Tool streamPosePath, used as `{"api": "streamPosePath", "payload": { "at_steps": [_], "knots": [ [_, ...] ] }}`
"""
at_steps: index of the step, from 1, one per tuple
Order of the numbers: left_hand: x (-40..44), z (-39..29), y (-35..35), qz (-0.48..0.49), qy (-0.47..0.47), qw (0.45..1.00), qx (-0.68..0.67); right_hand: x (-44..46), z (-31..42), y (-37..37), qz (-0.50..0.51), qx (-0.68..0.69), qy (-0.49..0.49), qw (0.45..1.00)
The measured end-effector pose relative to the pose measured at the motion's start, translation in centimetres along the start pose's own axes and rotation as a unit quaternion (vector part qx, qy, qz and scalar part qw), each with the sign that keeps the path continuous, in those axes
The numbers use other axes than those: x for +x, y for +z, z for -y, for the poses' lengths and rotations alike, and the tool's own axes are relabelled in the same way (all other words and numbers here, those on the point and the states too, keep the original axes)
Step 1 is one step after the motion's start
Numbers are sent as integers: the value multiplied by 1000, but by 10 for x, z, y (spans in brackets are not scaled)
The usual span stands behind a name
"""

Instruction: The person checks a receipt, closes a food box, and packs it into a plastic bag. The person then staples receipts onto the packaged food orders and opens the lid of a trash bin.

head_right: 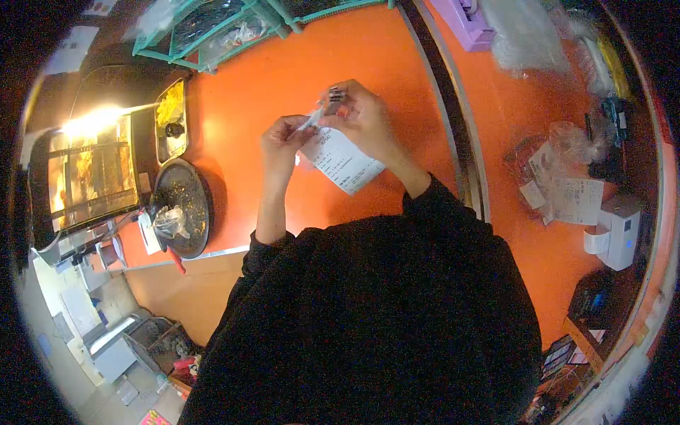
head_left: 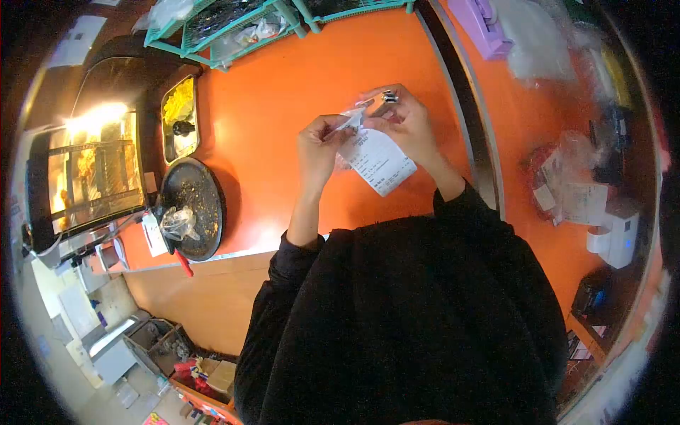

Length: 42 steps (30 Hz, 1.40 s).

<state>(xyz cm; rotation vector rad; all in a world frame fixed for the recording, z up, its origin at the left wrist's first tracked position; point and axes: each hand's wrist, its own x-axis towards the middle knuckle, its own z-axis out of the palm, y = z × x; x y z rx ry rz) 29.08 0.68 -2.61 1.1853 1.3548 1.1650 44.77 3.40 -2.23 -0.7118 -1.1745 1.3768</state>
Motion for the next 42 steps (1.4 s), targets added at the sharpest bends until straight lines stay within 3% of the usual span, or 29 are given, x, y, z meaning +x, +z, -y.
{"api": "streamPosePath", "payload": {
  "at_steps": [4, 6, 9, 13, 16, 19, 21, 22, 23, 25, 26, 27, 28, 29, 31, 32, 34, 35, 37, 40, 42],
  "knots": [
    [-2, 2, 5, -9, 2, 999, -42, 0, -3, -8, 4, -11, 42, 999],
    [-5, -6, 8, -20, -13, 998, -50, -2, -1, -10, 39, 1, 118, 992],
    [-6, -7, 12, -39, -18, 999, -30, -2, -9, -8, 22, -1, 130, 991],
    [-4, 2, 4, -60, 25, 996, 67, 1, -24, -5, -3, -43, 92, 995],
    [-6, 4, 3, -18, 2, 999, -34, -1, -25, -2, -2, 11, 58, 998],
    [-8, -2, -1, -17, -38, 999, -31, 1, -20, -2, 6, -6, 54, 999],
    [-9, -1, -8, -2, -1, 1000, 17, 0, -4, -11, -30, 71, 141, 987],
    [-10, 0, -13, 8, 37, 997, 64, 4, -10, -20, -105, 36, 53, 992],
    [-11, 7, -18, 18, 41, 997, 62, 9, -14, -34, -112, 32, 48, 992],
    [-11, 41, -29, -102, 92, 990, 44, 13, -18, -69, -197, 93, -1, 976],
    [-16, 74, -41, -91, 24, 996, -11, 8, -30, -81, -214, -54, 13, 975],
    [-16, 116, -48, -59, -46, 995, -66, -5, -42, -95, -204, -117, 132, 963],
    [-6, 155, -48, -51, -203, 959, -193, -33, -43, -94, -164, -127, 62, 976],
    [-14, 143, -35, 77, -232, 928, -281, -39, -61, -94, -187, -165, 120, 961],
    [-21, 146, 4, 101, -104, 941, -306, -52, -94, -93, -216, -231, 242, 917],
    [-12, 148, -1, 145, -180, 911, -341, -66, -98, -92, -266, -284, 193, 901],
    [-18, 88, 16, 161, -194, 921, -296, -86, -79, -80, -326, -341, 142, 870],
    [-25, 67, 20, 141, -200, 937, -249, -103, -33, -60, -411, -286, 208, 840],
    [-21, 78, 28, 173, -236, 905, -308, -140, 14, -52, -456, -321, 224, 799],
    [-17, 67, 89, 360, -249, 845, -307, -198, 74, -63, -516, -417, 259, 702],
    [-25, 79, 144, 422, -274, 799, -329, -225, 97, -90, -602, -393, 194, 668]
  ]
}}
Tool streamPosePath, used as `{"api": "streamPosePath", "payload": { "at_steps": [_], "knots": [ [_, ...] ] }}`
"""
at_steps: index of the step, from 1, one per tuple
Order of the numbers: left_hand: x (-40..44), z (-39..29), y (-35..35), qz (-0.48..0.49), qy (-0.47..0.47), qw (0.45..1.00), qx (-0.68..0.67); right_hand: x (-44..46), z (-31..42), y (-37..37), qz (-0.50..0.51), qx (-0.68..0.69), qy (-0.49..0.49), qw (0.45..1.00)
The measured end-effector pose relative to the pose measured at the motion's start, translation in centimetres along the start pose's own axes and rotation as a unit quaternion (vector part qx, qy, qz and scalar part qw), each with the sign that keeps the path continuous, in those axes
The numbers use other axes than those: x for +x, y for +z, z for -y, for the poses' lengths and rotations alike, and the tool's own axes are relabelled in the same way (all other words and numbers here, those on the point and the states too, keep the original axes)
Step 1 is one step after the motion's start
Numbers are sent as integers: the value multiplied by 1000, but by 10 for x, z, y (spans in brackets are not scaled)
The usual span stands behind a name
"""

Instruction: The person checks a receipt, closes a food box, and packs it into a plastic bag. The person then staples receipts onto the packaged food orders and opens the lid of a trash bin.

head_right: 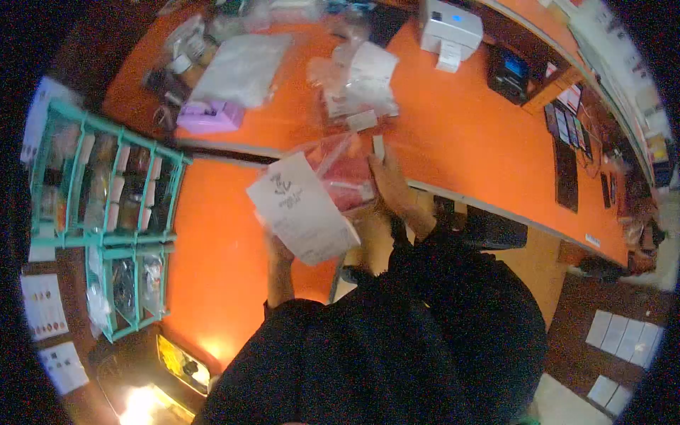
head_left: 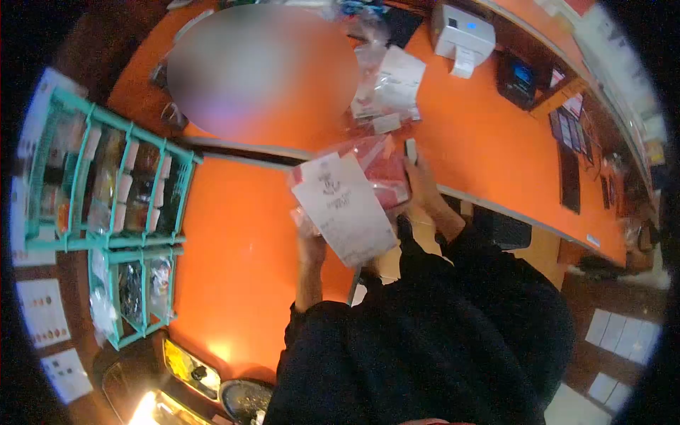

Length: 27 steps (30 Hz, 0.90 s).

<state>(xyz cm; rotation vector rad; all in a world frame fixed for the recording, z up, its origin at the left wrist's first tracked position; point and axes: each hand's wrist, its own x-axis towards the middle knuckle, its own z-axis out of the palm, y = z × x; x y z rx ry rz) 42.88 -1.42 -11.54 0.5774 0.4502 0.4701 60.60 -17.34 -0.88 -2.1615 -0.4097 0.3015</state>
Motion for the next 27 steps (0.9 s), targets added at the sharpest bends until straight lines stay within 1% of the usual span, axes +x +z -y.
{"api": "streamPosePath", "payload": {
  "at_steps": [1, 3, 5, 7, 8, 9, 10, 11, 12, 14, 15, 16, 17, 18, 19, 20, 21, 22, 23, 24, 25, 26, 27],
  "knots": [
    [23, 13, 13, 26, -19, 999, -9, 20, -13, -9, -67, 133, -28, 988],
    [68, 37, 39, 54, -40, 998, -22, 73, -57, -13, -78, 153, -26, 985],
    [106, 51, 56, 61, -35, 997, -27, 111, -108, -9, -84, 172, -22, 981],
    [142, 53, 66, 54, -13, 998, -27, 146, -141, -1, 43, 296, 50, 953],
    [159, 48, 68, 43, 6, 999, -26, 149, -119, -7, 38, 300, 50, 952],
    [172, 44, 69, 35, 19, 999, -19, 140, -75, -14, 8, 358, 78, 930],
    [187, 41, 75, 25, 34, 999, -18, 139, -53, -20, -21, 415, 106, 904],
    [198, 35, 76, 15, 54, 998, -12, 152, -61, -20, -22, 421, 110, 900],
    [205, 29, 69, 6, 70, 998, -8, 171, -73, -18, 20, 380, 50, 924],
    [218, 19, 70, -4, 102, 995, -2, 201, -88, -22, -26, 255, -108, 961],
    [223, 15, 68, -8, 117, 993, 2, 218, -94, -36, -23, 258, -107, 960],
    [226, 13, 66, -9, 130, 991, 6, 234, -101, -57, 57, 75, -49, 994],
    [228, 11, 62, -11, 146, 989, 8, 243, -111, -69, 95, -16, -17, 995],
    [227, 12, 54, -12, 157, 988, 9, 251, -121, -81, 138, -110, 9, 984],
    [224, 13, 46, -14, 168, 986, 14, 255, -135, -85, 64, -177, -81, 979],
    [216, 15, 38, 3, 174, 984, 19, 259, -150, -88, -12, -240, -169, 956],
    [205, 18, 33, 27, 177, 983, 26, 280, -170, -91, -10, -237, -169, 957],
    [193, 22, 28, 57, 182, 981, 30, 311, -189, -95, 22, -213, -97, 972],
    [174, 28, 17, 99, 188, 977, 33, 323, -196, -103, 40, -198, -62, 977],
    [152, 37, 40, -101, 240, 964, 59, 334, -202, -111, 58, -184, -27, 981],
    [127, 46, 65, -297, 282, 908, 82, 335, -189, -133, -88, -98, -35, 991],
    [119, 44, 26, -324, 349, 869, 138, 334, -174, -156, -230, -10, -41, 972],
    [111, 42, -13, -356, 408, 818, 194, 343, -183, -160, -294, 34, -38, 954]
  ]
}}
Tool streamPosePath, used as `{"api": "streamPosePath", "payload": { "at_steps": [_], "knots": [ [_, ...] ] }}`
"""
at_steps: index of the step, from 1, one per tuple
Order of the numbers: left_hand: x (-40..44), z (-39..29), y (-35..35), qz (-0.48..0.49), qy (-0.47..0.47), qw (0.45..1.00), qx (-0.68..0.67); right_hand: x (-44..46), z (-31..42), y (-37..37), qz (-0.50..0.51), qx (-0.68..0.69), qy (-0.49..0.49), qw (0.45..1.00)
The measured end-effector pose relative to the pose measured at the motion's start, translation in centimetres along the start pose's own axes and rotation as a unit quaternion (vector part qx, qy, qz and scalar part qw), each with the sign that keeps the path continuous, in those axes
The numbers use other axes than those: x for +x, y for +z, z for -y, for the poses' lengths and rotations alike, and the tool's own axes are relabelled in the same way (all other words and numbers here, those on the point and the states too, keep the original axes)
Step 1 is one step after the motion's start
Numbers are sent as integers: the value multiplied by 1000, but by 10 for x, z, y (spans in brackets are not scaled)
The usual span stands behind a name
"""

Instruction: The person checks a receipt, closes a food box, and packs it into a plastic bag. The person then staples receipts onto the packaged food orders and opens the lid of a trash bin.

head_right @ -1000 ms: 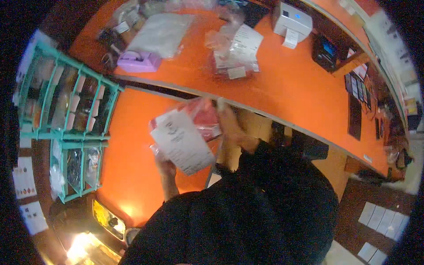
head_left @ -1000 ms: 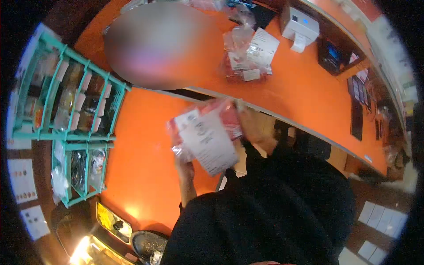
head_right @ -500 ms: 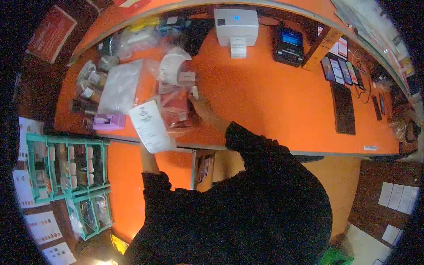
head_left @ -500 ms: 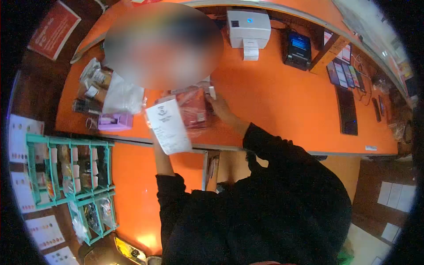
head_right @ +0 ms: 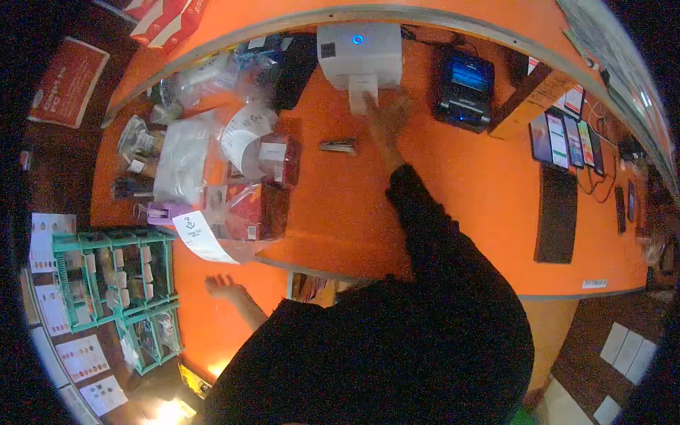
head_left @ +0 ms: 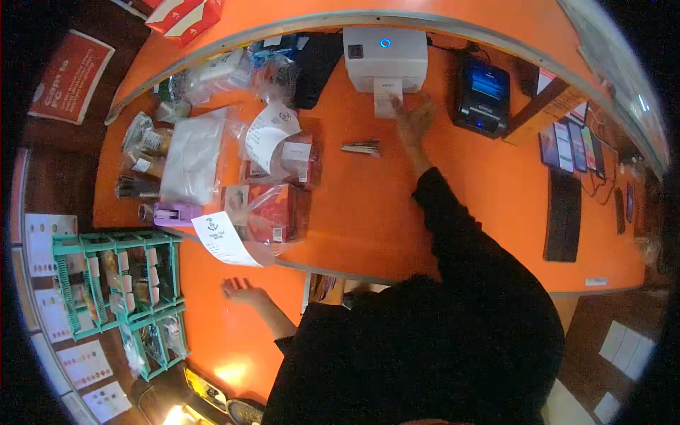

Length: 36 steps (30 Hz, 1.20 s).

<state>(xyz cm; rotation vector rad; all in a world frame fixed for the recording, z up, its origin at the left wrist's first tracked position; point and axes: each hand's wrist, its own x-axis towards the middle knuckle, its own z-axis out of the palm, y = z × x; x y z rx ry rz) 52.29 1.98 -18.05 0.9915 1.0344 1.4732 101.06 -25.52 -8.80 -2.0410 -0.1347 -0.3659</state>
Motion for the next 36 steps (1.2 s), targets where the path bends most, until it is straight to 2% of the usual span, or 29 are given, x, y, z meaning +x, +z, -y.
{"api": "streamPosePath", "payload": {
  "at_steps": [1, 2, 3, 4, 5, 6, 7, 9, 10, 11, 12, 14, 15, 16, 17, 18, 20, 21, 22, 24, 25, 26, 27, 28, 30, 31, 32, 34, 36],
  "knots": [
    [-27, -36, 34, -45, 48, 997, 42, 10, -10, 1, -69, 41, 7, 997],
    [-57, -78, 74, -96, 91, 987, 89, 28, -40, 26, 55, 65, 41, 996],
    [-89, -120, 115, -150, 129, 971, 137, 37, -54, 28, 119, 81, 56, 988],
    [-96, -133, 131, -134, 184, 964, 134, 45, -66, 30, 182, 93, 72, 976],
    [-104, -147, 147, -117, 239, 955, 129, 51, -69, 19, 206, 22, 41, 977],
    [-111, -157, 155, -79, 343, 928, 123, 55, -69, 5, 230, -50, 10, 972],
    [-121, -166, 161, -84, 345, 926, 129, 56, -67, -11, 253, -121, -21, 960],
    [-141, -178, 173, -55, 495, 837, 226, 53, -56, -30, 281, -226, -74, 930],
    [-154, -179, 183, 35, 482, 858, 174, 49, -48, -36, 288, -259, -95, 917],
    [-173, -178, 193, 124, 462, 869, 123, 36, -41, -44, 330, -22, -4, 944],
    [-196, -181, 204, 205, 380, 895, 114, 17, -33, -55, 352, 214, 93, 907],
    [-223, -199, 231, 416, 244, 840, 250, -24, 27, -91, 357, 204, 104, 906],
    [-224, -186, 239, 483, 200, 819, 237, -42, 59, -109, 357, 195, 113, 906],
    [-233, -189, 251, 509, 138, 827, 194, -57, 82, -125, 362, 195, 114, 905],
    [-241, -196, 262, 532, 78, 830, 148, -70, 102, -139, 397, 277, 95, 870],
    [-244, -199, 265, 530, 77, 832, 149, -82, 115, -149, 428, 357, 76, 827],
    [-245, -208, 264, 584, -93, 806, 8, -101, 130, -159, 425, 369, 61, 824],
    [-243, -216, 260, 585, -116, 803, -12, -108, 137, -163, 418, 382, 47, 823],
    [-240, -221, 254, 587, -116, 801, -14, -116, 148, -166, 416, 381, 47, 824],
    [-233, -229, 240, 570, -108, 812, 62, -131, 169, -167, 224, 441, -35, 868],
    [-230, -231, 235, 568, -107, 814, 60, -133, 170, -167, 227, 441, -37, 868],
    [-225, -231, 230, 574, -96, 809, 86, -132, 169, -166, 131, 320, -242, 906],
    [-219, -232, 224, 577, -85, 805, 112, -134, 169, -165, 28, 183, -431, 883],
    [-213, -232, 216, 567, -83, 811, 114, -139, 168, -164, 35, 191, -434, 880],
    [-201, -223, 196, 643, 49, 752, 137, -153, 164, -161, 250, 54, -521, 814],
    [-194, -216, 186, 660, 64, 735, 139, -162, 160, -156, 254, 60, -524, 810],
    [-188, -208, 173, 655, 66, 739, 140, -175, 151, -149, 310, 82, -502, 803],
    [-179, -190, 144, 653, -61, 729, 198, -198, 138, -131, 364, 102, -480, 792],
    [-166, -178, 120, 650, -33, 724, 227, -222, 129, -113, 446, 97, -432, 778]
  ]
}}
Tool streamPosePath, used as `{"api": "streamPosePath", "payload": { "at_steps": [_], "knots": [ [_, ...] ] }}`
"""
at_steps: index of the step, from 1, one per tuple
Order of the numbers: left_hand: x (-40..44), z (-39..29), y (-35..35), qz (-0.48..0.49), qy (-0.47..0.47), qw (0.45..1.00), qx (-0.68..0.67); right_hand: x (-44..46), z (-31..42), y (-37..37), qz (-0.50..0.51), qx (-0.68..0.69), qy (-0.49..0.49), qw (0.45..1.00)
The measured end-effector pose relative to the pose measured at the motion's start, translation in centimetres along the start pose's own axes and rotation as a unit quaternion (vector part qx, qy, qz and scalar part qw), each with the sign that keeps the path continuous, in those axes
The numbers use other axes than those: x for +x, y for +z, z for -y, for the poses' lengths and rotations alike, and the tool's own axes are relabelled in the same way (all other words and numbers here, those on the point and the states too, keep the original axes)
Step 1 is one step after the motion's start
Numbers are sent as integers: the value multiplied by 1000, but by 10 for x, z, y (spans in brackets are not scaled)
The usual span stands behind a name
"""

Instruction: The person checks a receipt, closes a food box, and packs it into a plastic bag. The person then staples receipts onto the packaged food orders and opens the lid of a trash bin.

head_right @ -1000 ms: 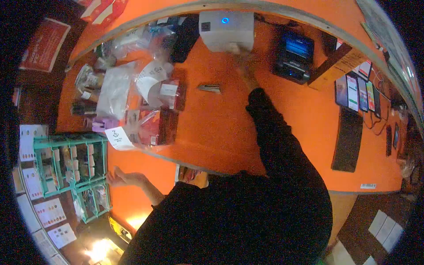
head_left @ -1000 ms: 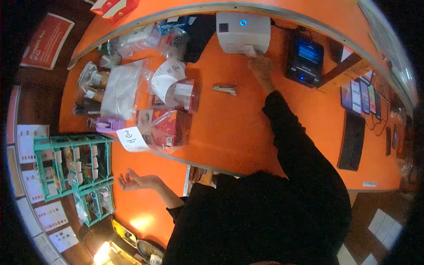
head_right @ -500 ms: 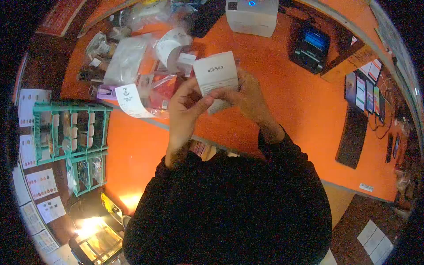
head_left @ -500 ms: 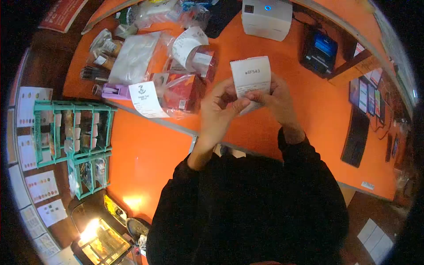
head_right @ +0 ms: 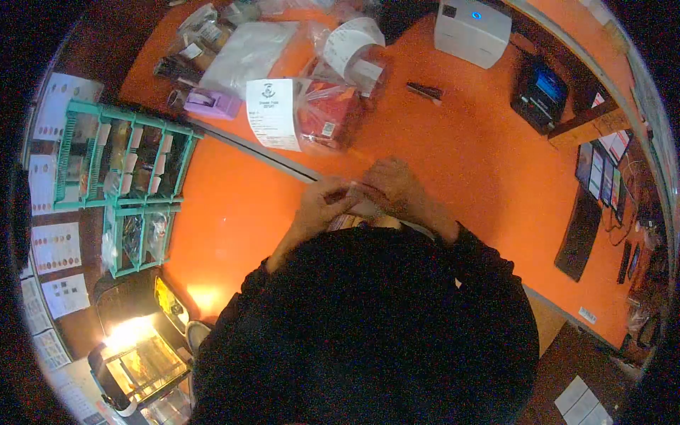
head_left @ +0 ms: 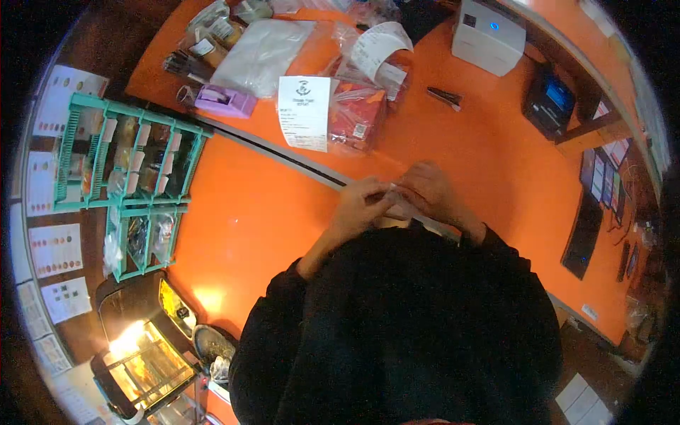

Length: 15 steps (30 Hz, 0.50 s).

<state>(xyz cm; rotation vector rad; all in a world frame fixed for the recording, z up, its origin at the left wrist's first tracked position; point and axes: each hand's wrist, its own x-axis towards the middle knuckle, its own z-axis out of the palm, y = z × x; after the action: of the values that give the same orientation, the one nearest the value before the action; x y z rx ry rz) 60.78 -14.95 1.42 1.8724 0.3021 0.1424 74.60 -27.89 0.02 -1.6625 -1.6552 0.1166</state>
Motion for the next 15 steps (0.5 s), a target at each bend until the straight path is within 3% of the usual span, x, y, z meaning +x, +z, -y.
{"api": "streamPosePath", "payload": {
  "at_steps": [2, 4, 6, 8, 10, 11, 12, 14, 15],
  "knots": [
    [-13, 23, -6, -7, -1, 999, 40, 1, -8, 36, -18, 5, 5, 1000],
    [-24, 38, -11, -49, -43, 991, -119, 6, -18, 58, -32, 13, 8, 999],
    [-31, 31, -27, -62, -59, 983, -160, 19, -36, 69, -129, -216, 145, 957],
    [-36, 32, -43, -77, -75, 973, -204, 59, -48, 38, -310, -212, 74, 924],
    [-38, 40, -56, -157, -69, 934, -315, 94, -62, 12, -389, -312, 8, 867],
    [-38, 41, -61, -198, -90, 923, -319, 102, -76, 22, -386, -310, 7, 869],
    [-39, 39, -64, -200, -91, 922, -320, 106, -92, 41, -325, -315, -81, 888],
    [-39, 29, -71, -205, -103, 904, -360, 105, -89, 69, -260, -314, -167, 898],
    [-38, 25, -74, -206, -103, 904, -361, 101, -73, 81, -214, -256, -96, 938]
  ]
}}
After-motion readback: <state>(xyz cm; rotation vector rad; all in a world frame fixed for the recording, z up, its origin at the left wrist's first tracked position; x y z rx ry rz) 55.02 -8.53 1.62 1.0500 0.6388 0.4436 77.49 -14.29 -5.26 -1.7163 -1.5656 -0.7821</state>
